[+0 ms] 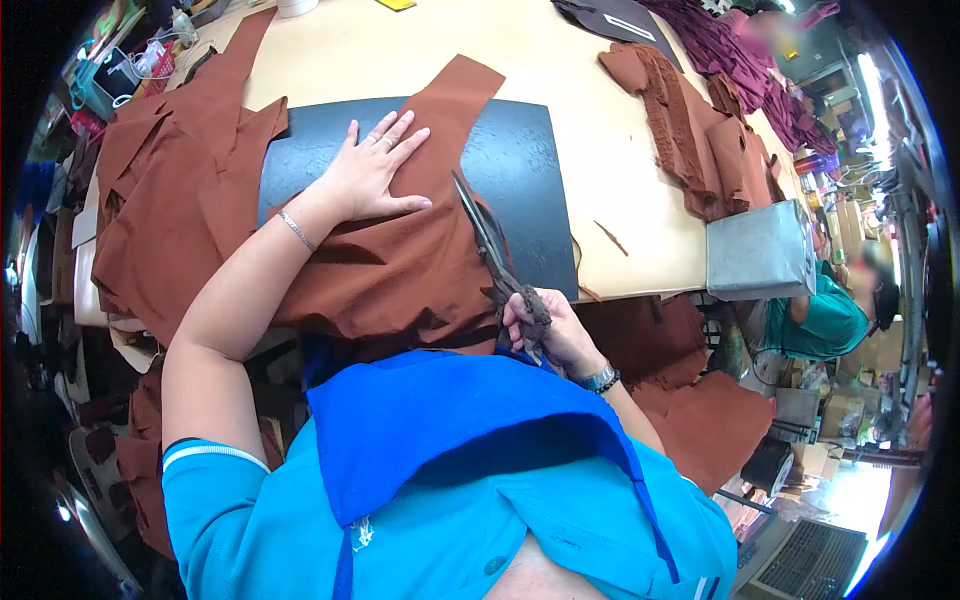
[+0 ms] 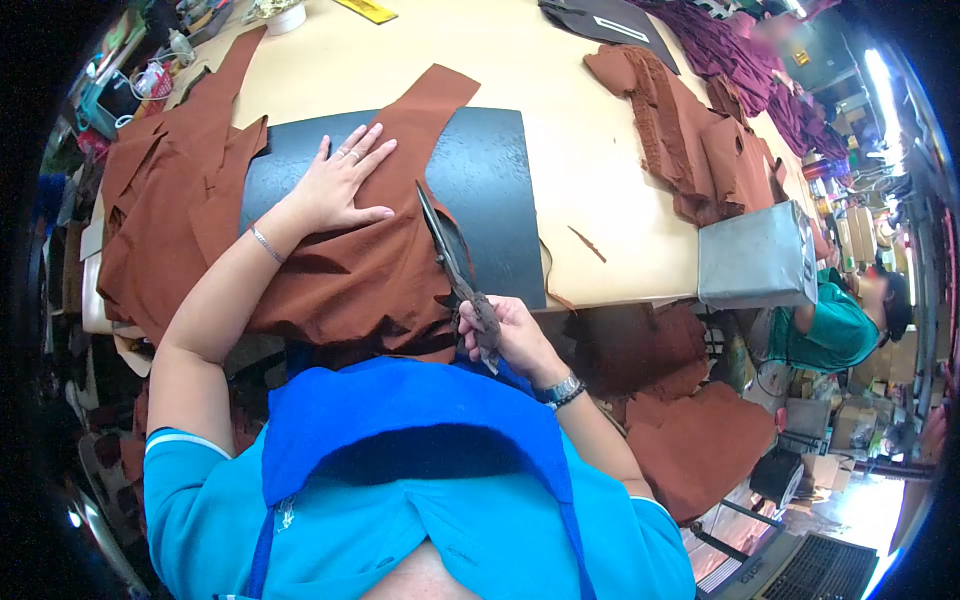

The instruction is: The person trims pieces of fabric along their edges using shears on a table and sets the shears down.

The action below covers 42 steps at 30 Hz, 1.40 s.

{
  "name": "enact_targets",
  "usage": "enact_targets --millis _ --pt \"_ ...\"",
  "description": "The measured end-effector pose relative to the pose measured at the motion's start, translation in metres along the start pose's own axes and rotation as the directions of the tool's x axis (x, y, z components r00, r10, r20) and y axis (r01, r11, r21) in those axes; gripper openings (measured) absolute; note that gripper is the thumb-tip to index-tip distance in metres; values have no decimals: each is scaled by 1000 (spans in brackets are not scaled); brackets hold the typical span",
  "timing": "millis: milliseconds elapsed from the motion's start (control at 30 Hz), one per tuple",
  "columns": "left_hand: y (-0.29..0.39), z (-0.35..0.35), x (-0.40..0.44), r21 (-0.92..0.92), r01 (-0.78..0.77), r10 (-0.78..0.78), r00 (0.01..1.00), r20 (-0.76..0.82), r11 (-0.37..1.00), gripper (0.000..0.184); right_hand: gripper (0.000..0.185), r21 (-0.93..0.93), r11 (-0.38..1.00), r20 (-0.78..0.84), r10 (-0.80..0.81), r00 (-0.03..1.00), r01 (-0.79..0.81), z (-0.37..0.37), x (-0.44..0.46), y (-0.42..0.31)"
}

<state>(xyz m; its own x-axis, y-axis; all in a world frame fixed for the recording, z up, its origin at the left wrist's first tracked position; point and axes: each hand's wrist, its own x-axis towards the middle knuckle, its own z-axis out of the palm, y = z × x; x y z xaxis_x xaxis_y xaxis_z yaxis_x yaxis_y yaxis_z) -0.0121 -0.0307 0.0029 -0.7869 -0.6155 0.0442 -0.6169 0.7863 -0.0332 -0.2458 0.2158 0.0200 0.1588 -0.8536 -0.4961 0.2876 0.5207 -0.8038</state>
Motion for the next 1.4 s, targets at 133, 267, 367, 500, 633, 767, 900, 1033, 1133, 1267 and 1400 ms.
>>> enact_targets --millis 133,267,367,500,633,767,900,1033,1133,1267,1400 --pt "9 -4 -4 -6 -8 9 1000 9 1000 98 27 27 1000 29 -12 1000 12 -1 5 -2" --pt "10 1 -6 -18 8 -9 1000 -12 1000 98 28 34 999 21 -39 999 38 -1 3 1" --pt "15 0 -9 -41 47 -48 999 -14 998 99 29 33 999 -17 -26 1000 27 2 -1 1" --pt "25 -2 -13 -45 85 -86 996 -13 995 99 29 47 998 5 -50 999 49 3 1 0" --pt "34 -4 -16 -39 89 -90 996 -12 995 99 28 67 997 17 -39 999 38 1 2 -2" --pt "36 -1 -17 -54 116 -117 993 -2 992 101 28 46 998 2 -51 999 51 2 2 2" --pt "46 -6 -19 -50 164 -164 986 14 985 99 28 62 997 -21 -52 998 53 4 0 4" --pt "61 -6 -20 -41 235 -235 972 22 971 101 28 79 995 -11 -59 998 60 4 4 4" --pt "69 -9 -21 -39 283 -282 959 34 958 93 28 84 994 -10 -69 998 69 4 3 4" --pt "51 2 -7 -92 215 -218 975 -29 972 71 28 100 991 -38 -85 996 88 4 4 9" --pt "25 -43 19 -142 126 -119 991 57 982 43 28 57 995 -14 -78 997 78 3 4 6"
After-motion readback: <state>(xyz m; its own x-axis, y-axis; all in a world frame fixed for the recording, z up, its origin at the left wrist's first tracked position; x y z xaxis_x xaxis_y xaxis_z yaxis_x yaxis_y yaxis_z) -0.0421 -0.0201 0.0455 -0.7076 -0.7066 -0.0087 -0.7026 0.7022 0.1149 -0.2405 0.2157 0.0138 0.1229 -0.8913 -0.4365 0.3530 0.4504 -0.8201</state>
